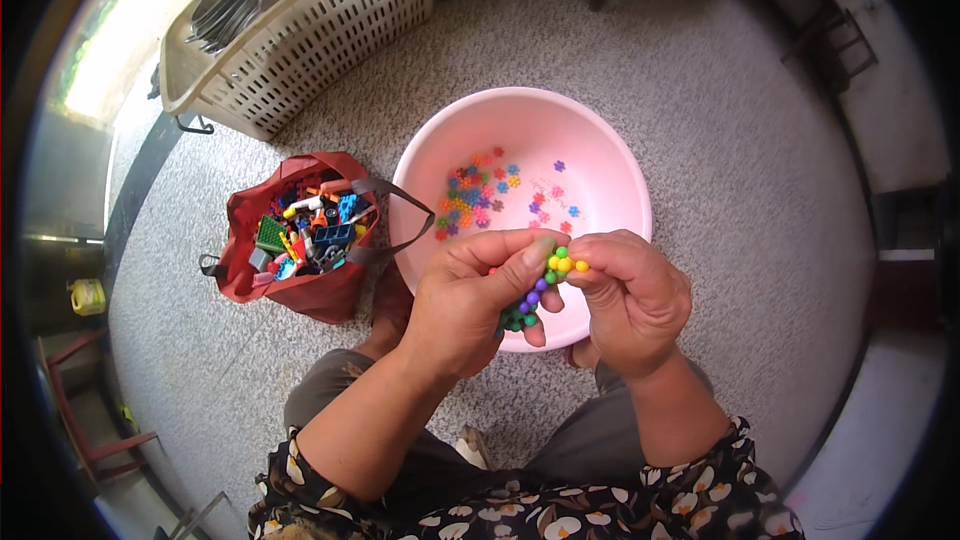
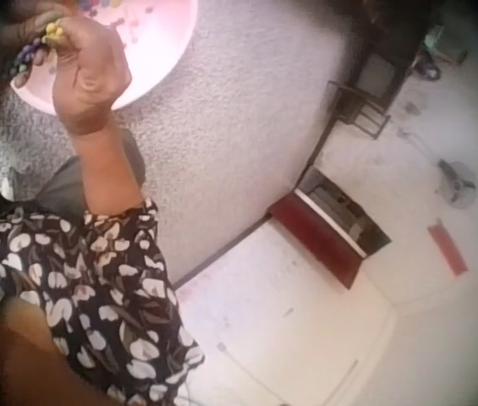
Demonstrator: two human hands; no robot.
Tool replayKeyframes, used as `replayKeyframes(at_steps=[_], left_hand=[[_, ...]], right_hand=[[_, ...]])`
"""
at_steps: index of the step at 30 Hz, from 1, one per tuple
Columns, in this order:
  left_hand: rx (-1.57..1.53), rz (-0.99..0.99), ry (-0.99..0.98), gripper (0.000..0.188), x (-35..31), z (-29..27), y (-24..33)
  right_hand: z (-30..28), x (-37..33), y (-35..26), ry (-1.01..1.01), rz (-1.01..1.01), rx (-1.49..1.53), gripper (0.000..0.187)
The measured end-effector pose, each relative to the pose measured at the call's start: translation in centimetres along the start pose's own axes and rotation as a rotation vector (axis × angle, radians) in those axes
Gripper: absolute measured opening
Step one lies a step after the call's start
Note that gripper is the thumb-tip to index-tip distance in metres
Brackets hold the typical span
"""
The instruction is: Assemble a toy structure using interlocking colorful snowflake beads.
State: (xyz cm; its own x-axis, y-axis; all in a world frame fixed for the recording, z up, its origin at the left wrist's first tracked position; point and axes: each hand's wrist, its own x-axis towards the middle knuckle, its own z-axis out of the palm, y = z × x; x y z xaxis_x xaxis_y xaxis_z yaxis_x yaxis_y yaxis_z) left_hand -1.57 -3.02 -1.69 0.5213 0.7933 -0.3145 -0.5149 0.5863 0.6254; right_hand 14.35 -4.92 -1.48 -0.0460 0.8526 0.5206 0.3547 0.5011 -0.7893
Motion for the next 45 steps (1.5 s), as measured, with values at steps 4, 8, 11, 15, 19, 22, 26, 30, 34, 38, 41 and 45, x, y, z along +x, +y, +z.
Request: replayKeyframes(at_steps=[4, 8, 11, 15, 19, 22, 26, 30, 34, 38, 41, 45], left_hand=[[-0.031, -0.013, -0.007, 0.027, -0.1, 0.0, -0.1], [-0.093, 0.001, 0.049, 0.029, 0.2, 0.4, 0.0], [-0.184, 0.01, 0.21, 0.029, 0.6, 0.7, 0.2], [-0.249, 0.053, 0.1, 0.026, 1.3, -0.5, -0.3], [-0.232, 0.103, 0.179, 0.023, 1.4, -0.4, -0.9], [-0.239, 0.084, 0.219, 0.021, 1.4, -0.2, -0.8], [-0.205, 0.078, 0.148, 0.02, 1.0, -1.1, 0.0], [-0.153, 0.062, 0.128, 0.027, 0.5, -0.7, 0.8], [-0.099, 0.011, -0.005, 0.034, 0.0, -0.8, 1.0], [-0.124, 0.013, -0.1, 0.033, 0.1, -0.7, 0.7], [-0.054, 0.027, -0.068, 0.029, 0.2, -0.9, 0.6], [-0.031, 0.038, -0.103, 0.024, 0.6, -0.8, 0.6]], right_hand=[[-0.2, -0.1, 0.1, -0.028, -0.003, -0.013, 0.014], [1.7, -0.1, -0.7, 0.245, 0.292, 0.41, 0.02], [0.4, -0.2, -0.2, 0.15, 0.155, 0.138, 0.027], [0.6, 0.4, -1.2, -0.15, -0.022, -0.163, 0.036], [2.7, -0.1, -1.0, -0.04, 0.181, -0.109, 0.041], [2.3, -0.1, -0.7, -0.057, 0.209, -0.106, 0.037], [1.6, -0.3, -0.6, -0.067, 0.327, 0.16, 0.03], [0.2, 0.3, -1.2, -0.048, 0.58, 0.652, 0.026], [-1.2, 0.7, -0.6, -0.05, 0.662, 1.068, 0.024], [-1.7, 0.4, -1.0, -0.071, 0.545, 0.816, 0.027], [-1.8, 0.0, -0.9, 0.0, 0.368, 0.575, 0.03], [-2.2, 0.2, -1.5, 0.048, 0.393, 0.558, 0.031]])
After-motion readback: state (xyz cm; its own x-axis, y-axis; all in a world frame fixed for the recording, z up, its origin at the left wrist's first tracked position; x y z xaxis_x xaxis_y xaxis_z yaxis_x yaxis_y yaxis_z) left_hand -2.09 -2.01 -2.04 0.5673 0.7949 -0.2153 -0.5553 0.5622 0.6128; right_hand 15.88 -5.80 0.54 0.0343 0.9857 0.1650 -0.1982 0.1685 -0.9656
